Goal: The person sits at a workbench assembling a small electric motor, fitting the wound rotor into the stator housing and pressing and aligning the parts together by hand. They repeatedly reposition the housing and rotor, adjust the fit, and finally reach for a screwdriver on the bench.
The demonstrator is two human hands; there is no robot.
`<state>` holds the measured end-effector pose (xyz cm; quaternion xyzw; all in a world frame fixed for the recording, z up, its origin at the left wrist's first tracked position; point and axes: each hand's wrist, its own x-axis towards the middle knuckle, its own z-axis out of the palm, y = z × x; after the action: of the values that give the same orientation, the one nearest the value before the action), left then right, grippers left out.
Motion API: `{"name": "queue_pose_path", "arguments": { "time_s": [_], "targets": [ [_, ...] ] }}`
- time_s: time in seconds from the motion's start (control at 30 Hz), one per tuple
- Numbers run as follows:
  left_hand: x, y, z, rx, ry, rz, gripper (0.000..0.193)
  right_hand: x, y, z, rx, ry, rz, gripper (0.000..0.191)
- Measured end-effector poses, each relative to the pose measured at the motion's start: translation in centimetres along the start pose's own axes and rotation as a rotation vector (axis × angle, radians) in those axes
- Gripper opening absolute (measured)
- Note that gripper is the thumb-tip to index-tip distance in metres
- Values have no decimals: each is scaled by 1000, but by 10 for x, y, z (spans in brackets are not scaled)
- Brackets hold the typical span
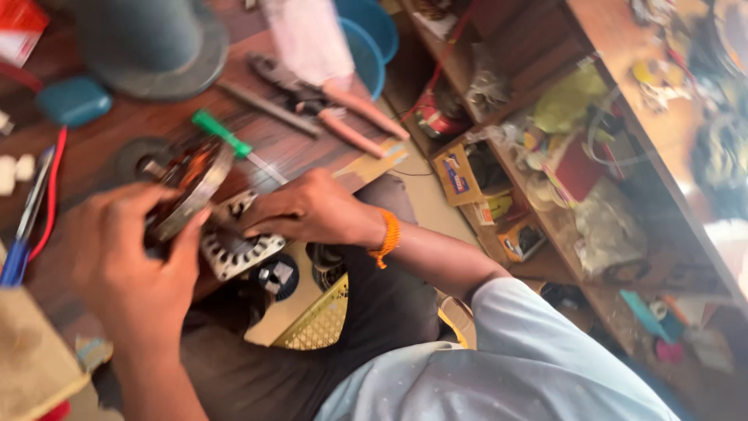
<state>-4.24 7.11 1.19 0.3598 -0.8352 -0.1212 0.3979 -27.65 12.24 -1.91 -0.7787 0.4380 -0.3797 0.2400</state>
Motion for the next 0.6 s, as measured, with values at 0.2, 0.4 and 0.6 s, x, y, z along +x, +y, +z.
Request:
{"name": "queue_pose_path", "arguments": {
  "time_s": [0.2, 0.4, 0.6],
  "targets": [
    [-10, -4, 4, 36, -30, 15, 34, 1, -1, -5, 27, 25, 63, 14],
    [0, 1, -1, 44, -20, 95, 31, -3, 0, -11, 87, 39, 45, 14],
    [-13, -4, 0, 36, 63, -9, 42, 1, -6, 4, 127, 0, 410, 9]
  ]
}}
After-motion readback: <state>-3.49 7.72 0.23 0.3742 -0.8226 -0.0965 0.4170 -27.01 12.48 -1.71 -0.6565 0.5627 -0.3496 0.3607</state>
